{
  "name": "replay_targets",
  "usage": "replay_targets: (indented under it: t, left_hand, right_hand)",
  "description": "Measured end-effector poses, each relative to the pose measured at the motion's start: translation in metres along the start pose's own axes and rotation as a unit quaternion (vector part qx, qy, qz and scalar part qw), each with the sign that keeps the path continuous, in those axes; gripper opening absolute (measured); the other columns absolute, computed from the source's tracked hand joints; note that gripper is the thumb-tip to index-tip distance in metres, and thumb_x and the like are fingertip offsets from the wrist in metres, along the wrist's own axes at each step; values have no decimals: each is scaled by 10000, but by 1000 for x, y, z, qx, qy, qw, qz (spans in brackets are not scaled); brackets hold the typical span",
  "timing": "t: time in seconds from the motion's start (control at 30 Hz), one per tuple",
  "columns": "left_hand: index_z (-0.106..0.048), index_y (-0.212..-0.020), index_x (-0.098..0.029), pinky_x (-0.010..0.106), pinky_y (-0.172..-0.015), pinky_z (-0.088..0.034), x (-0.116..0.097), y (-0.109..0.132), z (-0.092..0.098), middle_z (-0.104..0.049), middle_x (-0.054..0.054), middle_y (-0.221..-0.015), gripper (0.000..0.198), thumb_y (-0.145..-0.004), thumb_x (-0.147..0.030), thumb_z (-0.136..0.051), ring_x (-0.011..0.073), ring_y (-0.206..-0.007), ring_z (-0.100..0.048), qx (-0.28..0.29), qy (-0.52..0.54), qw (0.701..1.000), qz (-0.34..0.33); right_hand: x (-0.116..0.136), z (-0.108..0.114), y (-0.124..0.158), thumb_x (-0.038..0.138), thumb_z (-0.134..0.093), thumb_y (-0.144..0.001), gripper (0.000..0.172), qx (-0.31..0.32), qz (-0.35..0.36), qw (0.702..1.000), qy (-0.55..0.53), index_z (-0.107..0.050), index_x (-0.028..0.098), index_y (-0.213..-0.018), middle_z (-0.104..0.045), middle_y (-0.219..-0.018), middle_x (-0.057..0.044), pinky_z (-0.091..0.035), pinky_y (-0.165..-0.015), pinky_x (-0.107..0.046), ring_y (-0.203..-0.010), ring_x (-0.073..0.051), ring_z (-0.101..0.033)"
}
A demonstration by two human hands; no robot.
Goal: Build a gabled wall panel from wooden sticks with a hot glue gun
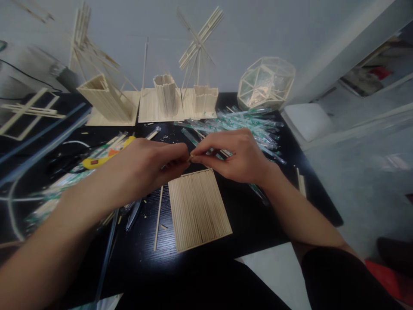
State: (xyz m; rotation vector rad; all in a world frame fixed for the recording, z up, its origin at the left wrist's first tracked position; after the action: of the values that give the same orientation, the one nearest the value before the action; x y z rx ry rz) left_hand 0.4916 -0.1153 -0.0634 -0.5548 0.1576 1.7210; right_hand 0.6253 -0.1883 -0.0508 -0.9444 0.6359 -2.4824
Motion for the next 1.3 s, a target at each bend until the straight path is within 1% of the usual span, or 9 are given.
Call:
replay_targets:
  t: [0.27, 0.43, 0.77, 0.93, 1.1, 1.3]
  left_hand:
    - [-611, -847, -219, 238, -567, -338, -1, -1, 0, -576, -53, -617, 173, -1001, -275, -556, 88, -496, -477, 0, 5, 1000, -5]
    - [-621, -863, -220, 242, -567, -341, 1, 0, -1, -610, -43, -650, 176, -1009, -295, -557, 91, -515, -501, 4, 4, 1000, 0]
    - [-591, -863, -228, 231, -561, -344, 3, 1, -3, -590, -54, -653, 160, -1008, -293, -573, 87, -511, -477, -1, 1, 1000, -4]
    - [-605, -875, -221, 230, -552, -336, 2, 0, -3, -584, -52, -648, 167, -1016, -300, -567, 84, -504, -465, 0, -5, 1000, -5]
    - [-597, -865, -211, 219, -538, -327, -1, 0, -1, -566, -67, -641, 158, -1010, -270, -585, 69, -501, -432, -13, 0, 1000, -23]
    - [-598, -862, -218, 232, -542, -335, 2, 0, -2, -561, -59, -632, 167, -1013, -286, -578, 81, -501, -450, -7, -16, 1000, -8]
  right_hand:
    - [-1, 0, 0, 195, -745, -943, 65, 2, 1, 1000, 2, -760, 172, -884, -796, -829, 2, -503, -686, -231, -705, -113, -701]
    - [0, 0, 0, 205, -731, -952, 74, 5, -2, 1000, 2, -758, 178, -889, -796, -834, 0, -508, -697, -243, -721, -122, -707]
    - [0, 0, 0, 198, -743, -946, 78, 1, 7, 1000, 4, -758, 166, -876, -793, -826, -2, -496, -690, -232, -713, -115, -699]
    - [1, 1, 0, 181, -742, -942, 73, -1, 6, 1000, 0, -758, 159, -874, -790, -813, -1, -494, -695, -227, -712, -113, -697]
    - [0, 0, 0, 196, -727, -950, 88, 0, 4, 1000, -6, -762, 164, -877, -789, -821, -4, -492, -696, -234, -715, -113, -690]
    - [-1, -1, 0, 202, -722, -953, 92, 5, -7, 1000, -5, -762, 169, -877, -789, -818, 0, -495, -695, -231, -712, -110, -693]
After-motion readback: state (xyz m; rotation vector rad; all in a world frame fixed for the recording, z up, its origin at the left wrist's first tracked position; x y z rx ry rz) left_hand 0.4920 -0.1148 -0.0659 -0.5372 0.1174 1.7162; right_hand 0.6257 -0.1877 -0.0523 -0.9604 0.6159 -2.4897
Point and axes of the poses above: each hand's wrist, its own y-axis away from the middle knuckle, its own z-axis out of the back of the hand, x = y × z, the point moved 7 cm from there along -y, towards the middle knuckle
